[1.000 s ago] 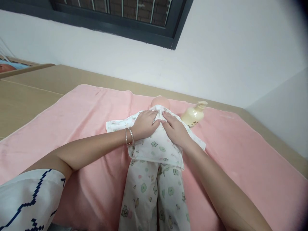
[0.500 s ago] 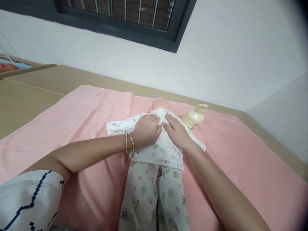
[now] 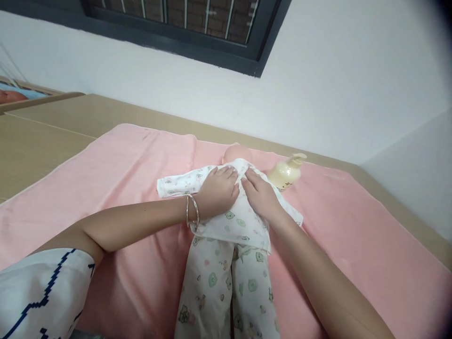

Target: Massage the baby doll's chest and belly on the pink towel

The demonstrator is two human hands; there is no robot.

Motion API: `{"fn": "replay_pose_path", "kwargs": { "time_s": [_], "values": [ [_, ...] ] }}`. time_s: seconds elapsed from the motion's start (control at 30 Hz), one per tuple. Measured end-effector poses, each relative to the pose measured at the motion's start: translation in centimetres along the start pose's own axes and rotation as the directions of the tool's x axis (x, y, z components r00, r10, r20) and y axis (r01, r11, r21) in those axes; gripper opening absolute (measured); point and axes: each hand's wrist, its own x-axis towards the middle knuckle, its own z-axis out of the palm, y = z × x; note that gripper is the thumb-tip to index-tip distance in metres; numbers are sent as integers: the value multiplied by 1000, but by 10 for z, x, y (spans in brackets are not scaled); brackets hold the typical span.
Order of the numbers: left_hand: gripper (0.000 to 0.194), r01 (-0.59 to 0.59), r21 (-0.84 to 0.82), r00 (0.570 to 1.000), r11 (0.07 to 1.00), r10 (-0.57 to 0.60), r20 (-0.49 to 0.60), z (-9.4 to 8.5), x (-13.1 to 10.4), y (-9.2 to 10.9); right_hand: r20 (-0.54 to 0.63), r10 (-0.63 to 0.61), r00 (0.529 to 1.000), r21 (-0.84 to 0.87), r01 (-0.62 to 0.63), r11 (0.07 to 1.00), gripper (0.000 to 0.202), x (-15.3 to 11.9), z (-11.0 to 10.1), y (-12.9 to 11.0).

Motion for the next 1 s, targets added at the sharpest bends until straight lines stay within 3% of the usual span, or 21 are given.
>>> {"fn": "replay_pose_path", "kwargs": {
  "time_s": [0.13, 0.37, 0.53, 0.67, 0.9, 1.0],
  "values": [
    [44, -42, -18, 999, 999, 42, -2, -1, -3, 3, -4, -17, 1000, -28, 17, 999, 41, 5, -1, 10],
    [35, 77, -109, 991, 991, -64, 121, -11, 20, -17, -12, 33, 999, -157, -34, 987, 48, -11, 2, -19],
    [42, 10, -20, 1000, 1000, -10, -15, -1, 6, -4, 39, 25, 999, -32, -24, 999, 45, 2, -2, 0],
    [40, -70, 0, 995, 998, 70, -68, 1, -5, 4, 18, -51, 999, -39, 52, 998, 36, 8, -4, 11],
    [29, 18, -164, 1000, 986, -19, -7, -9, 11, -10, -73, -29, 997, -221, 12, 975, 33, -16, 0, -29],
    [26, 27, -186, 999, 982, -35, -36, -6, 14, -14, -87, 11, 996, -264, -34, 964, 32, -20, 1, -37]
  ]
}}
